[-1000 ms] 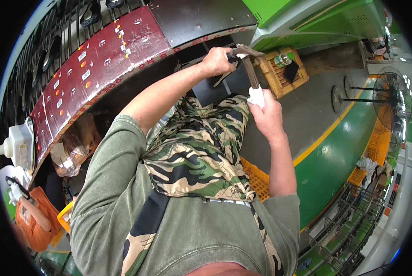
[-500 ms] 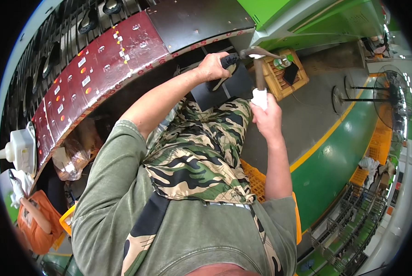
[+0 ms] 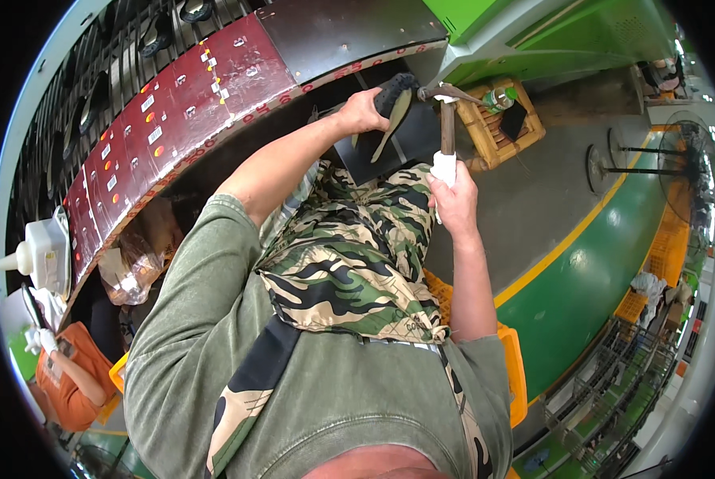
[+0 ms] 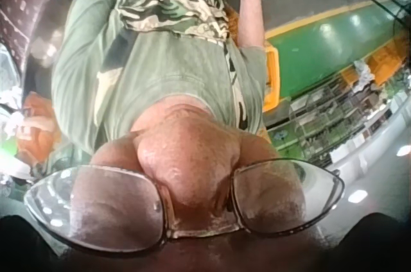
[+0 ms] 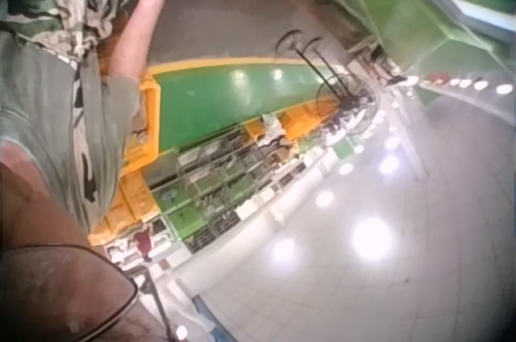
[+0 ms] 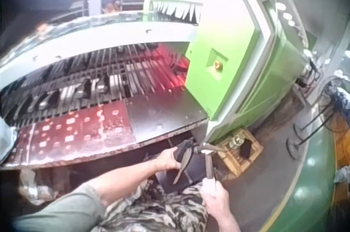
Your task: Hammering shoe components to ensure proper fit and adhesion on a production line.
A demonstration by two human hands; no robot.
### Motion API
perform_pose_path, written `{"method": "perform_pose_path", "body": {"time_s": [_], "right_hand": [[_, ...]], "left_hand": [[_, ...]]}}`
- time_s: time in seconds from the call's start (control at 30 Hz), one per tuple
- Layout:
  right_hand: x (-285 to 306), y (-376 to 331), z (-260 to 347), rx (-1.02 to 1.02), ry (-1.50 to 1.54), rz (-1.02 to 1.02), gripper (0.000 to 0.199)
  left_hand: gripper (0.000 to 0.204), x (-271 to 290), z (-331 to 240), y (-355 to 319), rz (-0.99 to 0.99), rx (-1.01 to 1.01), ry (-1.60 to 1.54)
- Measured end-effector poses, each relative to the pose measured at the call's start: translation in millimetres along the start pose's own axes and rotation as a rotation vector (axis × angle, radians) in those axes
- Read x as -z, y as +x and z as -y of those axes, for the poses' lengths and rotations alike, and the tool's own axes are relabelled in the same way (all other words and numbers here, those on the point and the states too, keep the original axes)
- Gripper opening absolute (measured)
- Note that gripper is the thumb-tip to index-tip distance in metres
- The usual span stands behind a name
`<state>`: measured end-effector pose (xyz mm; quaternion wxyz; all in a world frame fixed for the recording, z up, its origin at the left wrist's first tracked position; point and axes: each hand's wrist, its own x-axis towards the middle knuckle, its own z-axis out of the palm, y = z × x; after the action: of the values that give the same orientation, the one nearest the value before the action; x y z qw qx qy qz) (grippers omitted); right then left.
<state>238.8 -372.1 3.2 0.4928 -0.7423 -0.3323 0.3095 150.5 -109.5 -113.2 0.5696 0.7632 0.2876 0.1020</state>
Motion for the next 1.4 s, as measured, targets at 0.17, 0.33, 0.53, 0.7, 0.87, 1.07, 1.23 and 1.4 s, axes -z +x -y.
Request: {"method": "perform_pose_path", "body": {"time_s": [0.17,0.33,0.53,0.7,0.87,1.07,1.23,1.4], "right_hand": [[-3.1,-7.4,-27.7,-0.039,0.102,0.007,0.025],[-22.7,-4.1,-41.2,-0.151,0.145,0.061,0.026],[-39.9,13.0,-57.2,-0.335,0.125,0.174,0.023],[-27.8,40.3,-7.0,-0.215,0.158,0.02,0.022],[-64.3,42.7,-21.3,0.112,0.384,-0.19,0.026],[-76.3,48.8,-46.1,-0.412,-0.064,0.218,0.022],[-83.7,44.4,-51.4,-0.018,0.154,-0.116,0.027],[-77.7,58.3,-60.1,-0.373,-0.112,0.275,0.029]], "left_hand": [[0.056,-7.6,24.3,-35.2,0.178,0.24,-0.439],[0.048,-15.1,44.0,-81.1,0.267,0.582,-0.871],[0.045,-31.3,79.1,-110.0,0.162,0.822,-0.928],[0.044,-33.2,96.8,-111.7,0.173,0.849,-0.969],[0.045,-36.7,110.9,-106.2,0.206,0.844,-0.999],[0.043,-36.6,127.4,-107.0,0.213,0.835,-0.929],[0.044,-35.4,119.9,-103.8,0.23,0.833,-0.977],[0.045,-38.3,129.2,-106.8,0.222,0.816,-0.99]]}}
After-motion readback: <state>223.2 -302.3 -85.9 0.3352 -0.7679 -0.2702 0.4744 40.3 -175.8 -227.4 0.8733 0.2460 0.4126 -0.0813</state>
